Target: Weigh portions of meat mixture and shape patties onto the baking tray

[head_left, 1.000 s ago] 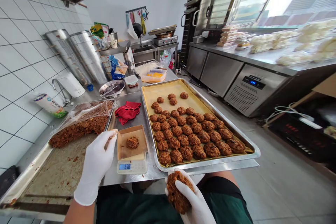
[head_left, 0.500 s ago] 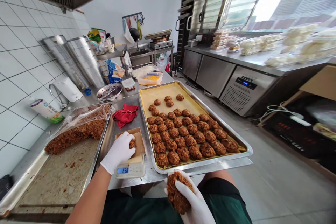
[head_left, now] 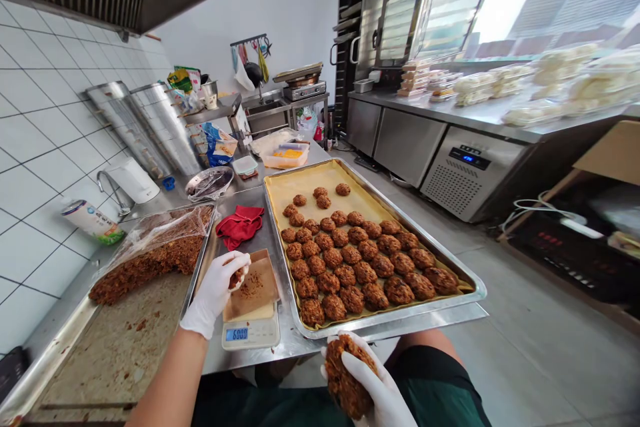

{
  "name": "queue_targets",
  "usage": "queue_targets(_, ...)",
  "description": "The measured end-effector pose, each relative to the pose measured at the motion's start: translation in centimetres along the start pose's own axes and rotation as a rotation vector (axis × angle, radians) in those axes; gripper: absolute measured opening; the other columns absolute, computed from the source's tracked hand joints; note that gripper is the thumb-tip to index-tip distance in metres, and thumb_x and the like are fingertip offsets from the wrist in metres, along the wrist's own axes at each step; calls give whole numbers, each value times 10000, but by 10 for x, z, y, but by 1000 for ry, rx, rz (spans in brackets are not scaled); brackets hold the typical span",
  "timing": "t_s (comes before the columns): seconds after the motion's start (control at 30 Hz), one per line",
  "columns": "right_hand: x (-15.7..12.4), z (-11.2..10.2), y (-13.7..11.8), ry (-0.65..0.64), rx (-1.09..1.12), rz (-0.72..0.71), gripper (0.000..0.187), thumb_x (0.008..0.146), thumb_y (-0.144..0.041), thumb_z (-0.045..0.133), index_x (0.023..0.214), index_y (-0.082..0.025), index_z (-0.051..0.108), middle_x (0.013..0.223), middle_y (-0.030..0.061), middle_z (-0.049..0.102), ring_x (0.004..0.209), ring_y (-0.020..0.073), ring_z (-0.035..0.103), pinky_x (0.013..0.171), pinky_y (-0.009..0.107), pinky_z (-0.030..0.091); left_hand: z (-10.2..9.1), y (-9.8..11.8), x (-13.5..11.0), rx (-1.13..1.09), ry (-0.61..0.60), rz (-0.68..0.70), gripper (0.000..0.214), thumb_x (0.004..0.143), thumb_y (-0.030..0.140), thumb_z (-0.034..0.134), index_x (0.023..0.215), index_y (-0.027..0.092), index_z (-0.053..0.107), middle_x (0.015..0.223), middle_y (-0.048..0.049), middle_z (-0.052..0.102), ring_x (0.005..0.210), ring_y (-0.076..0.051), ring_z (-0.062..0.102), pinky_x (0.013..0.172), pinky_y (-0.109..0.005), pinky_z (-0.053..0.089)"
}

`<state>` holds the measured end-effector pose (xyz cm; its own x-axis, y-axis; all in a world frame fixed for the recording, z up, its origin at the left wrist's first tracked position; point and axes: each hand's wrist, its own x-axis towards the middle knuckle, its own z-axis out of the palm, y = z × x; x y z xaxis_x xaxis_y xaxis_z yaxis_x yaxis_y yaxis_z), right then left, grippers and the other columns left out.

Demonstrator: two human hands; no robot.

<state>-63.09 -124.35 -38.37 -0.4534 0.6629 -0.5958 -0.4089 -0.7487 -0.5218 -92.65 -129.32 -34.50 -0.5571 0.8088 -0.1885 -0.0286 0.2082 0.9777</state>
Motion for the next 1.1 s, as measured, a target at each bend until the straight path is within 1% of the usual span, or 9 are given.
queue_targets(0.1, 1, 2, -1, 16, -1, -17, 416, 590, -330, 924, 949, -227, 741, 925, 83, 780, 821, 264, 736, 742, 385, 615, 10, -3, -23, -191, 62, 52, 257, 832, 415, 691, 854, 173, 605, 718, 24, 555, 659, -96, 563, 594, -203, 436)
queue_targets(0.23, 1, 4, 1, -23, -4, 10, 407, 619, -333, 911, 968, -223, 732, 938, 69, 781, 818, 233, 730, 754, 357, 613, 26, -4, -54, -485, 32, 18, 276, 756, 202, 771, 1012, 182, 669, 1094, -68, 654, 1031, -225, 667, 879, -335, 541)
queue_targets(0.47, 2, 3, 6, -93, 4, 59, 358, 685, -318, 879, 997, -220, 734, 999, 61, 776, 915, 238, 727, 799, 344, 610, 45, -3, -81, -772, 40, -49, 463, 706, 59, 762, 1147, 177, 685, 1025, -78, 672, 781, -127, 620, 628, -211, 471)
queue_targets(0.6, 1, 3, 8, -84, 12, 67, 350, 688, -317, 878, 998, -230, 741, 985, 45, 771, 926, 238, 726, 808, 341, 613, 51, 4, -87, -909, -14, -82, 175, 856, 294, 738, 825, 143, 655, 719, -11, 584, 566, -75, 519, 483, -176, 379)
queue_targets(0.73, 0, 3, 9, -72, 18, 72, 352, 676, -317, 885, 987, -230, 744, 972, 46, 775, 910, 239, 730, 793, 343, 621, 57, 11, -88, -991, 36, -144, 464, 955, 447, 604, 611, 169, 466, 516, 59, 389, 366, -35, 286, 344, -164, 189)
queue_targets(0.83, 1, 0, 10, -64, 23, 79, 368, 655, -323, 898, 982, -241, 749, 980, 50, 780, 919, 245, 733, 791, 340, 624, 54, 15, -90, -918, 1, -174, 368, 959, 467, 585, 753, 162, 594, 622, 7, 547, 445, -71, 469, 385, -170, 335)
queue_targets(0.97, 3, -4, 10, -48, 26, 77, 372, 641, -325, 904, 970, -245, 751, 967, 48, 782, 906, 248, 738, 780, 341, 627, 48, 14, -94, -797, -23, -186, 341, 901, 270, 688, 1224, 173, 638, 1179, -133, 691, 869, -191, 688, 684, -263, 564)
queue_targets(1.03, 4, -4, 10, -47, 19, 76, 368, 643, -331, 902, 968, -248, 750, 971, 46, 783, 911, 247, 739, 787, 342, 628, 47, 10, -94, -777, 51, -189, 330, 897, 240, 695, 1216, 173, 647, 1203, -133, 693, 768, -125, 661, 619, -192, 524)
queue_targets(1.1, 4, -3, 9, -41, -6, 67, 354, 657, -337, 891, 973, -260, 751, 981, 48, 784, 934, 253, 738, 808, 352, 626, 48, 3, -92, -802, 113, -198, 240, 925, 334, 669, 1072, 144, 683, 1010, -112, 732, 538, -43, 531, 443, -125, 372)
